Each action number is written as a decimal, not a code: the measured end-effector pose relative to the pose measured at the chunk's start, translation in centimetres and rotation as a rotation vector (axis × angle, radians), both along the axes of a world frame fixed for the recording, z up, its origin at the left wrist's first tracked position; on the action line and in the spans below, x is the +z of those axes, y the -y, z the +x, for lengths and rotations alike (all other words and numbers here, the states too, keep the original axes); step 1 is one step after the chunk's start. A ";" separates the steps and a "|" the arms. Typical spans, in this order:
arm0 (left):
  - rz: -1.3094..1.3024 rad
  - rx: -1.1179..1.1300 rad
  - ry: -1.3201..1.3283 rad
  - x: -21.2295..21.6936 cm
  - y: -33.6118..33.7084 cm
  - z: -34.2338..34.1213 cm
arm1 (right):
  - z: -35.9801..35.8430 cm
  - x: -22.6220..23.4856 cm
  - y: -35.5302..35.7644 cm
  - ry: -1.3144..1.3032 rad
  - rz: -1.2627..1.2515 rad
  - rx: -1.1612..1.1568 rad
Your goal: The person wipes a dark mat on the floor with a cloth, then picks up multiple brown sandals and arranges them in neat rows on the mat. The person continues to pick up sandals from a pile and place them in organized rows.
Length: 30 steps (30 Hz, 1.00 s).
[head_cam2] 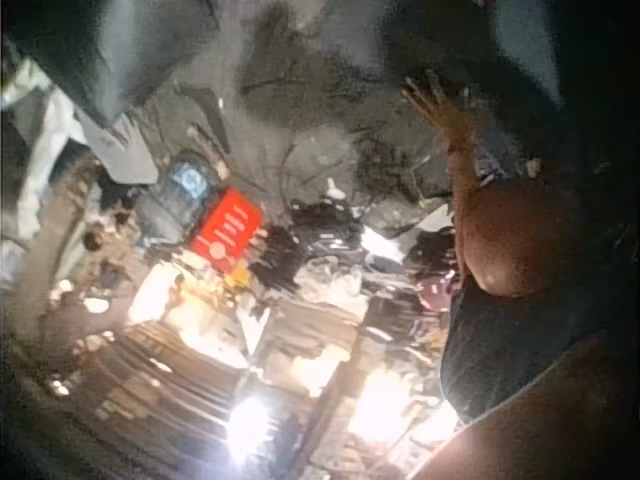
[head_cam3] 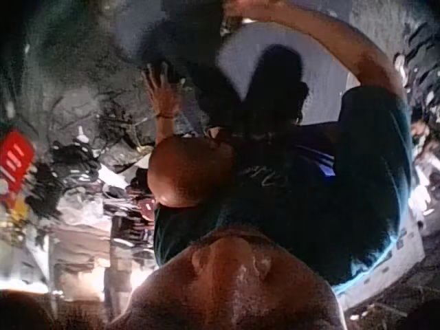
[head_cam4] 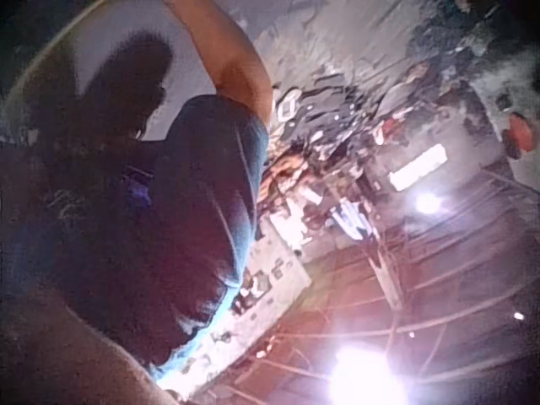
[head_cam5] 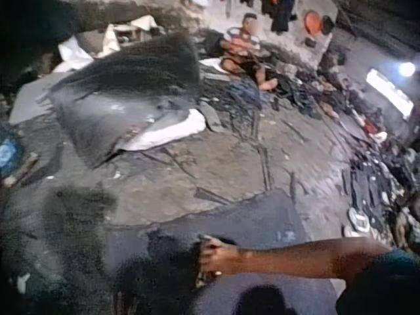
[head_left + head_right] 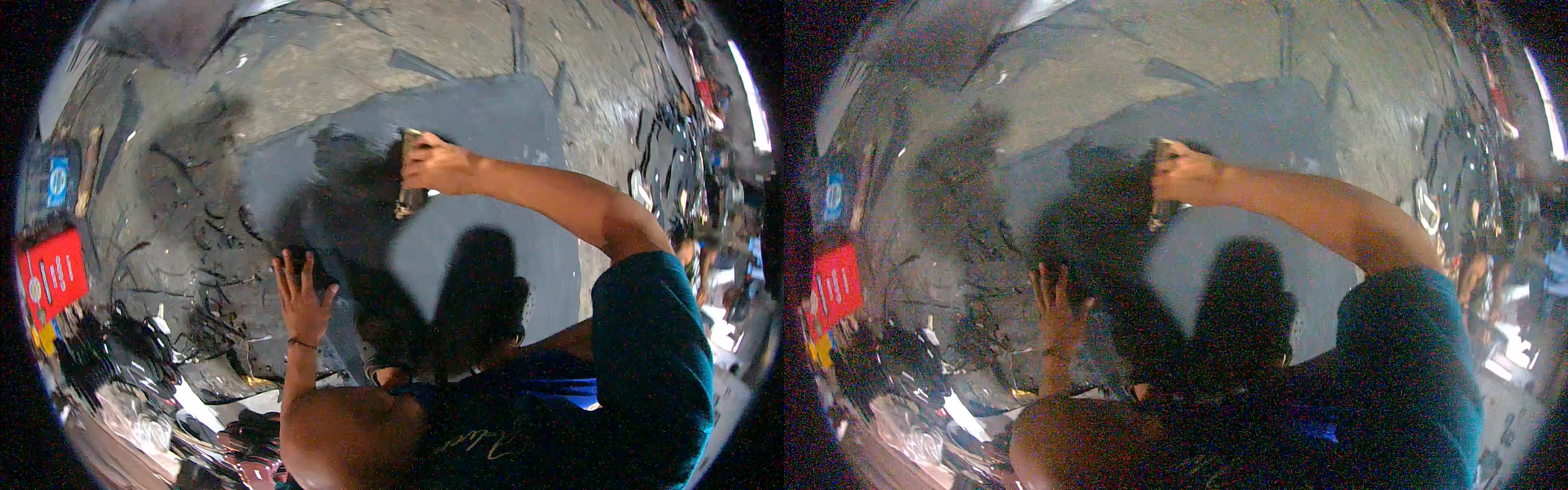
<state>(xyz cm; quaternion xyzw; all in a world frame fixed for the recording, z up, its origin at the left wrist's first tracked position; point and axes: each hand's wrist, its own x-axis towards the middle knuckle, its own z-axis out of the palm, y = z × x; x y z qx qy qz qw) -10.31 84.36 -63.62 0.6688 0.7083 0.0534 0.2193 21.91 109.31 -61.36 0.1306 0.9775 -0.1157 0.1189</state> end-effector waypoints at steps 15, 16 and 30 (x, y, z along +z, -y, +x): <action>0.229 -0.331 -0.139 1.4 -13.5 -7.3 | 30.4 3.1 22.9 -0.052 0.157 -1.093; 0.276 -0.320 -0.039 0.4 -16.0 -9.1 | 28.4 3.8 23.6 -0.168 0.268 -1.243; 0.432 0.200 -0.579 -14.2 -40.0 -17.4 | 18.9 -0.9 22.4 -0.251 0.060 -2.762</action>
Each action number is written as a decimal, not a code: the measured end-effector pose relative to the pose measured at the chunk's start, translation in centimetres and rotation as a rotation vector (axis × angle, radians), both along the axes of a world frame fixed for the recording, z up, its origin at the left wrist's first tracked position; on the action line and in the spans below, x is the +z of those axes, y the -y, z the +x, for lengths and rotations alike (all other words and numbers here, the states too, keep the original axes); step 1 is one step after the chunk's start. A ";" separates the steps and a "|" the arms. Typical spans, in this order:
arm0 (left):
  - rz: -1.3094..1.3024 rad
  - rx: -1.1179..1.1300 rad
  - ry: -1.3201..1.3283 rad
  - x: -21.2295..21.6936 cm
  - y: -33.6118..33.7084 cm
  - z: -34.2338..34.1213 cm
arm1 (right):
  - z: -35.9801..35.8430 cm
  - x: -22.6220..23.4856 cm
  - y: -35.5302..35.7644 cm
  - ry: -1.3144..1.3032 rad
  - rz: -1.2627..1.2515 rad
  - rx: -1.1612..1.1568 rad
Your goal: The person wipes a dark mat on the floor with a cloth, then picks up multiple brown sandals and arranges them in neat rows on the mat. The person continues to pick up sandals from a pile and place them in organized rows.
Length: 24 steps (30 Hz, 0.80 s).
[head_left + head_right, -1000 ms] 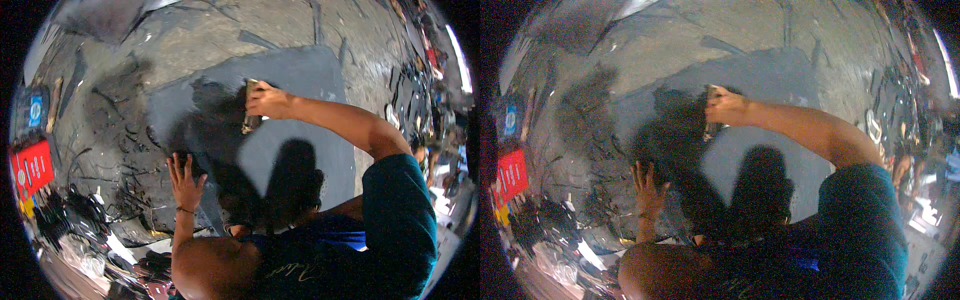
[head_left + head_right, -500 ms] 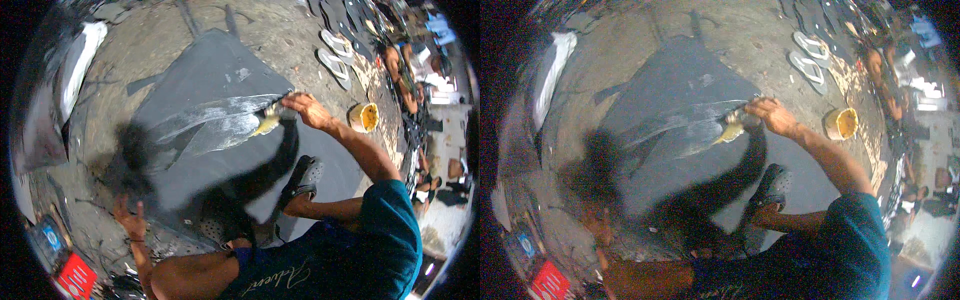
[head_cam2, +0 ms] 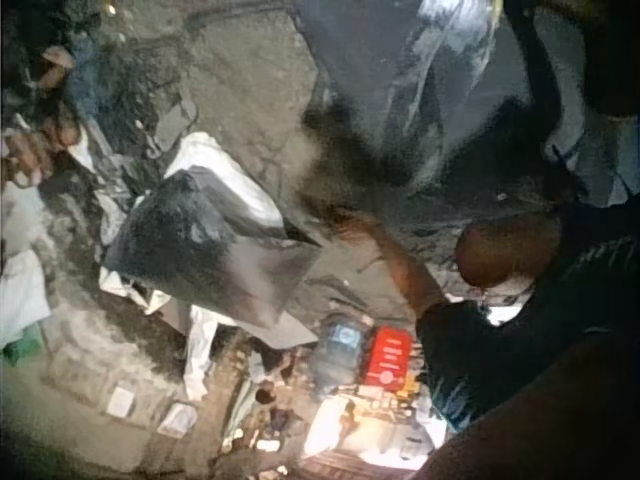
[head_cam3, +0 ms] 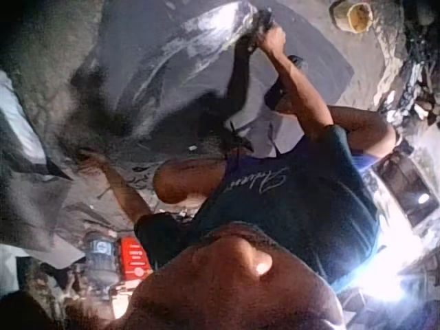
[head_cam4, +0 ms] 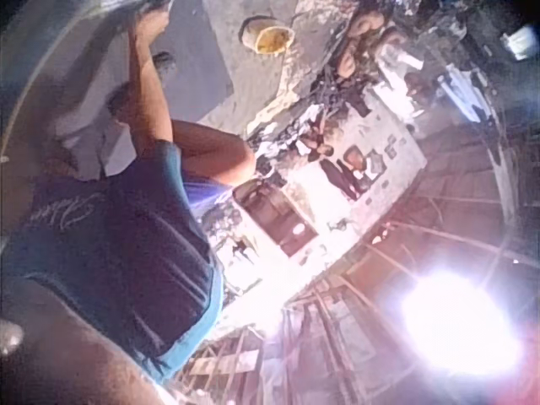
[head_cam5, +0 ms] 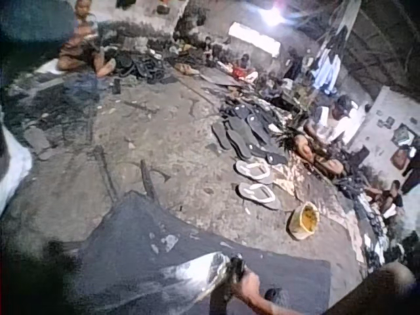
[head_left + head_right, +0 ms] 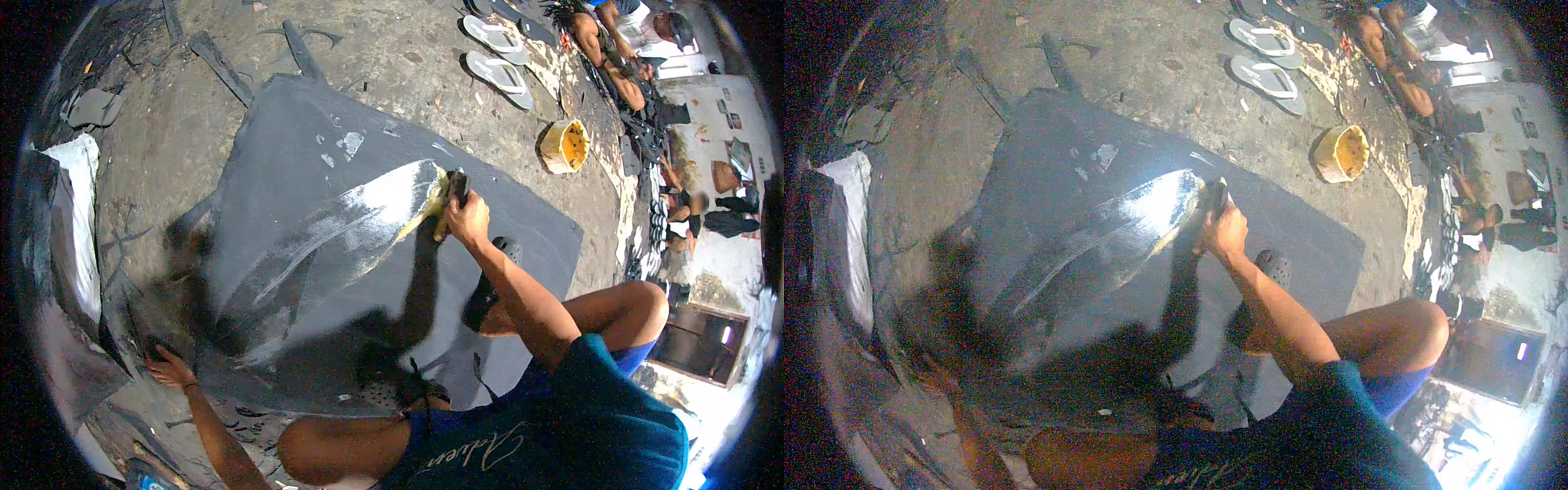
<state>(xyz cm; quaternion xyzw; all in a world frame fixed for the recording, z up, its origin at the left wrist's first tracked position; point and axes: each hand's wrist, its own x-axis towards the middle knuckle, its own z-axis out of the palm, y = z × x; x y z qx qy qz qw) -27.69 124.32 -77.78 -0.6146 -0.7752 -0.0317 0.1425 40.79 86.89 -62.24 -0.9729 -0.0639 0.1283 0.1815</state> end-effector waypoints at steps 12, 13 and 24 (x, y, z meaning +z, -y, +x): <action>0.066 -0.006 0.212 2.3 2.9 7.6 | 2.4 0.2 -17.3 0.046 0.088 0.078; 0.037 0.073 0.194 2.4 2.9 7.4 | 2.0 0.0 -19.4 0.078 0.109 0.152; -0.040 -0.053 0.154 4.0 4.1 8.9 | 3.6 2.7 -34.5 0.057 -0.195 0.804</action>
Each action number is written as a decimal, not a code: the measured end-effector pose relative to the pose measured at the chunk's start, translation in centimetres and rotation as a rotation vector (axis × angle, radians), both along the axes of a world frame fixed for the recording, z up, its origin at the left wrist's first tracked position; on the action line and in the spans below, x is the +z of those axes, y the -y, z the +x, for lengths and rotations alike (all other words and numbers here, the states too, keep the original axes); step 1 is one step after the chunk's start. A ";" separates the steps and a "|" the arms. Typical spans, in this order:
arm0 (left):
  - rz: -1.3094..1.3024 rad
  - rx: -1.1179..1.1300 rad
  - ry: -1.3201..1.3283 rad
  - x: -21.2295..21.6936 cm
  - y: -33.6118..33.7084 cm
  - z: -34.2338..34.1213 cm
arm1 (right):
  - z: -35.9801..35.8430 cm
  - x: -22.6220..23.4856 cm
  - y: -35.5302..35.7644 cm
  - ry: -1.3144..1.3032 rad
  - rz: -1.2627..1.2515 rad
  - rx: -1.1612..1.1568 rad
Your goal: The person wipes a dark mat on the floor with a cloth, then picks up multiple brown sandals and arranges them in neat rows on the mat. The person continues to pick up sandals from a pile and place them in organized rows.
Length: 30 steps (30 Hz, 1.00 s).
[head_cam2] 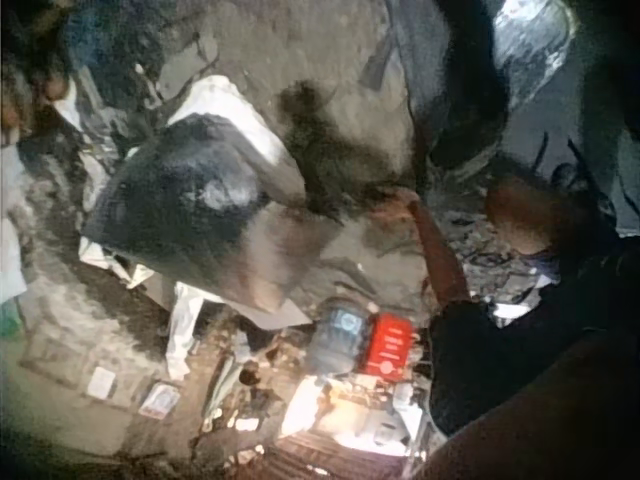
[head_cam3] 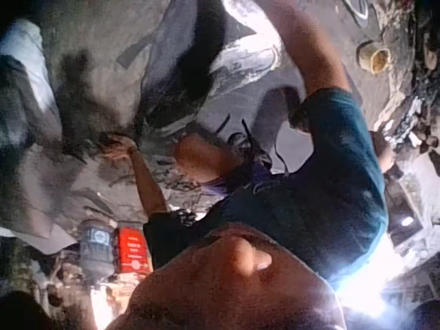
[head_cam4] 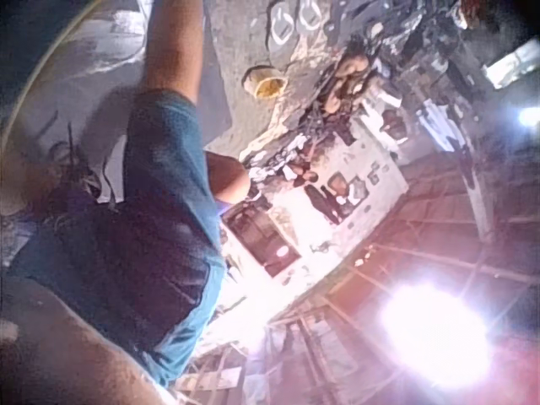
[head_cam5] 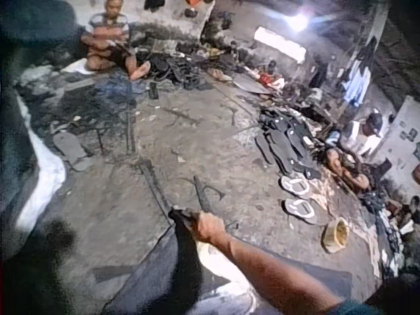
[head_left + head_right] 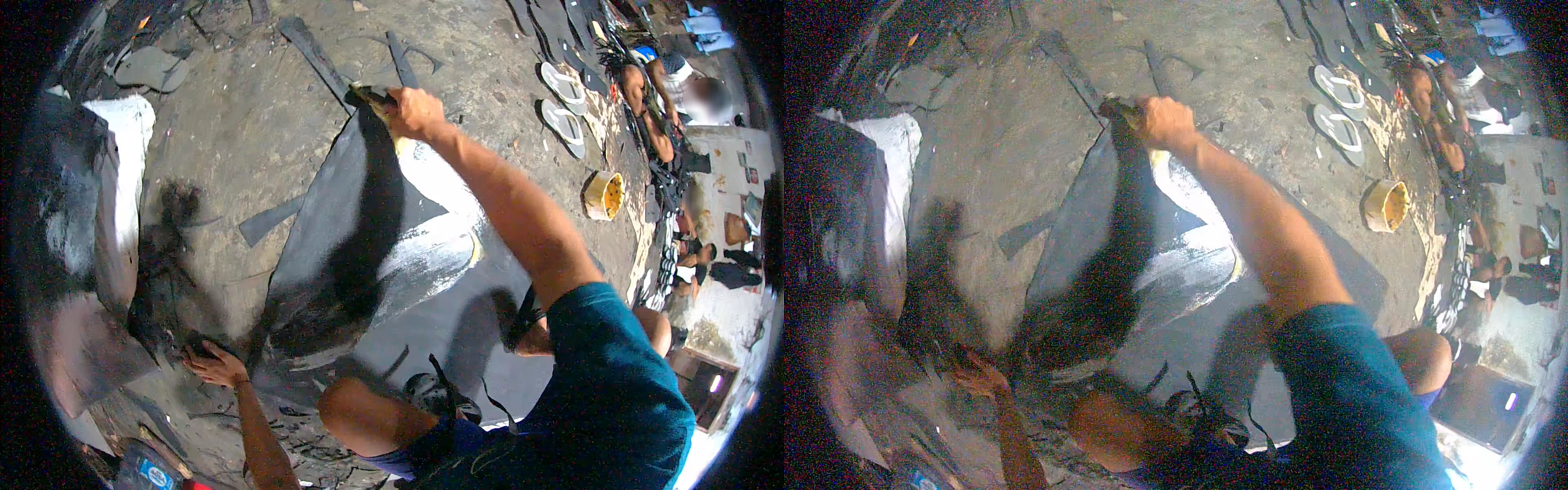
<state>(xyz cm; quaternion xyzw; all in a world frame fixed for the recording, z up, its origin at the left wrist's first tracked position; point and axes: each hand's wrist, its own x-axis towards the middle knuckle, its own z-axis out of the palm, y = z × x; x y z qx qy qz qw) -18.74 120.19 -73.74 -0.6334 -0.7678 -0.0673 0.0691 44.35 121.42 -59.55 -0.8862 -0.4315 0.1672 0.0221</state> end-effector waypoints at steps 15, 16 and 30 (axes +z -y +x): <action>0.103 0.009 0.055 -1.3 -0.5 -1.6 | 3.2 -2.2 32.8 -0.008 -0.157 0.796; 0.080 0.032 0.057 -1.1 -0.3 -1.9 | 2.4 -1.3 34.1 -0.002 -0.205 0.712; 0.027 0.076 0.118 0.6 0.2 0.9 | -9.0 -2.7 13.9 -0.091 0.294 -0.427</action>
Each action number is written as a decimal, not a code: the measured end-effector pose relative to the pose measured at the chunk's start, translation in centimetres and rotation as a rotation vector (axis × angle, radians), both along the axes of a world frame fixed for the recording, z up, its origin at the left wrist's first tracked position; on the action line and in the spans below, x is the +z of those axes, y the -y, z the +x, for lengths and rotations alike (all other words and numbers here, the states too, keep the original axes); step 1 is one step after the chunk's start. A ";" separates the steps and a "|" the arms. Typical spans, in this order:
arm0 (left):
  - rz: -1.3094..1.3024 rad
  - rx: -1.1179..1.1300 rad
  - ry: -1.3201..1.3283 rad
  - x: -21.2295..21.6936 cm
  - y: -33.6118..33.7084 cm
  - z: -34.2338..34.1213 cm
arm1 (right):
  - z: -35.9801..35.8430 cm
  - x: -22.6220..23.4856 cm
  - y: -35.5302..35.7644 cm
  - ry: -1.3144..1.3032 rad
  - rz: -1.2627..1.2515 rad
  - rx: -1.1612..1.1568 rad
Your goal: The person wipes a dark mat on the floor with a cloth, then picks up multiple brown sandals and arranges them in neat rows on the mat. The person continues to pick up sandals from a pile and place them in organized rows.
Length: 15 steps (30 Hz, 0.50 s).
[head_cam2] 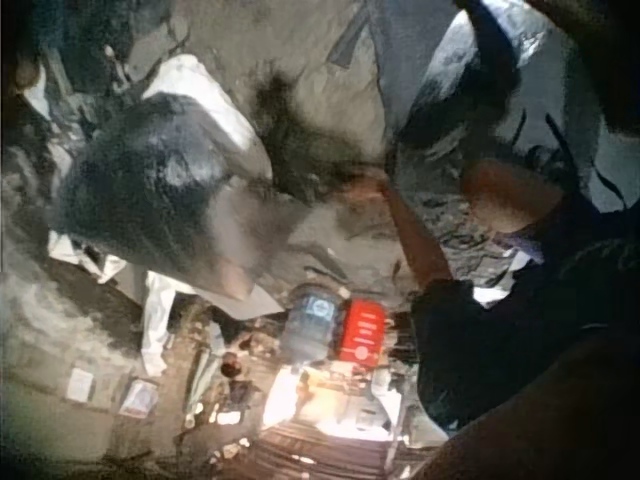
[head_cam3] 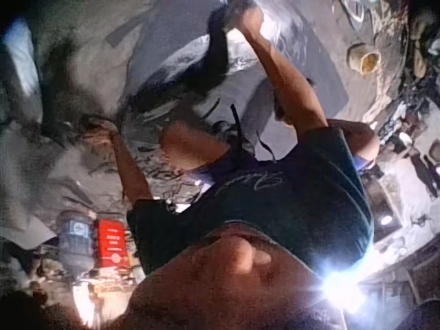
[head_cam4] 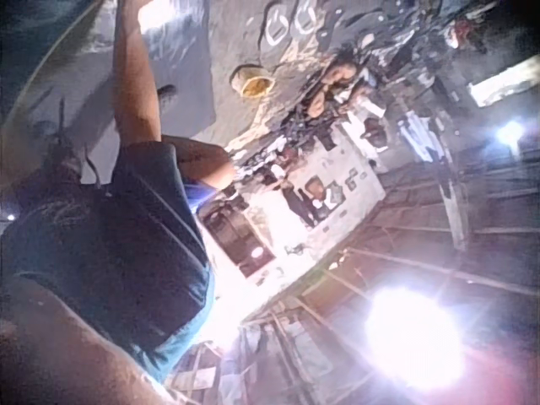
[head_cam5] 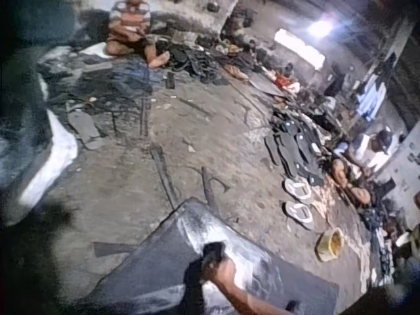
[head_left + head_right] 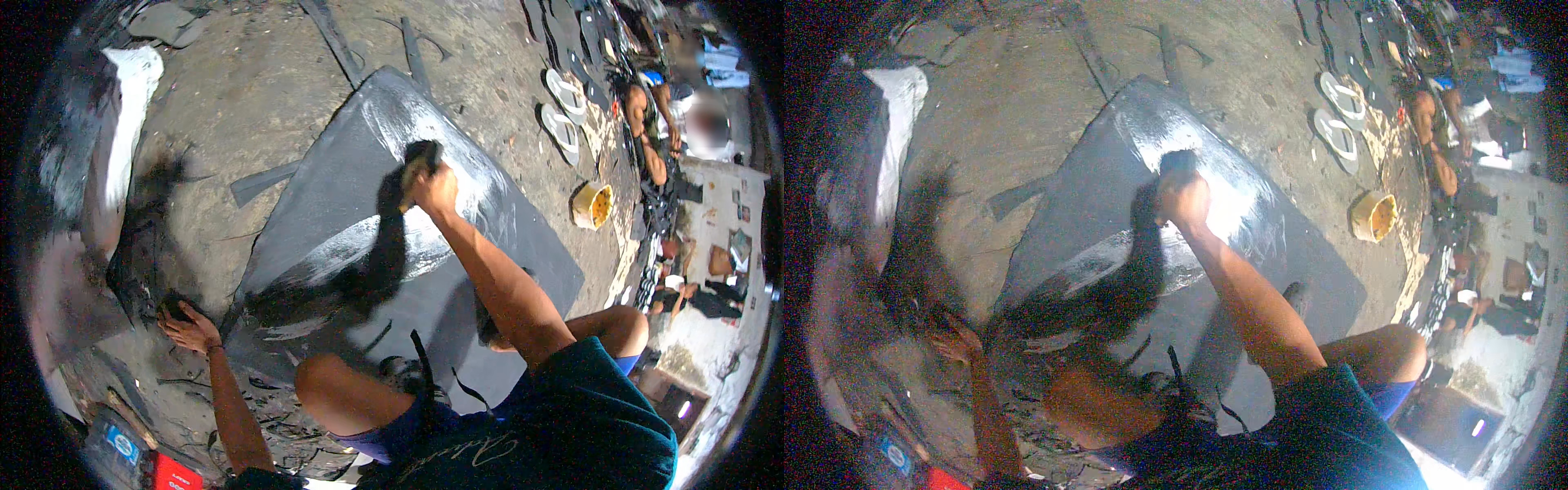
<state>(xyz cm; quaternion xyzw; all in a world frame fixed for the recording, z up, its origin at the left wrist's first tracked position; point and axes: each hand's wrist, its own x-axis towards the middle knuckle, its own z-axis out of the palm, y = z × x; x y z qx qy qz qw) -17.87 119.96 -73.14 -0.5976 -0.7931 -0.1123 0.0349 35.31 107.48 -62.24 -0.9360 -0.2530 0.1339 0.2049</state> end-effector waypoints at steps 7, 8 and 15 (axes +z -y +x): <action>-0.008 -0.048 -0.107 -1.3 -0.1 -1.1 | 3.8 1.4 -11.9 -0.011 -0.216 0.250; -0.017 -0.044 -0.131 -1.7 -0.2 -2.0 | 3.0 1.9 -12.9 0.011 -0.241 0.345; 0.078 -0.070 -0.027 -1.2 0.1 -0.5 | 3.6 2.1 -10.4 0.231 -0.223 0.633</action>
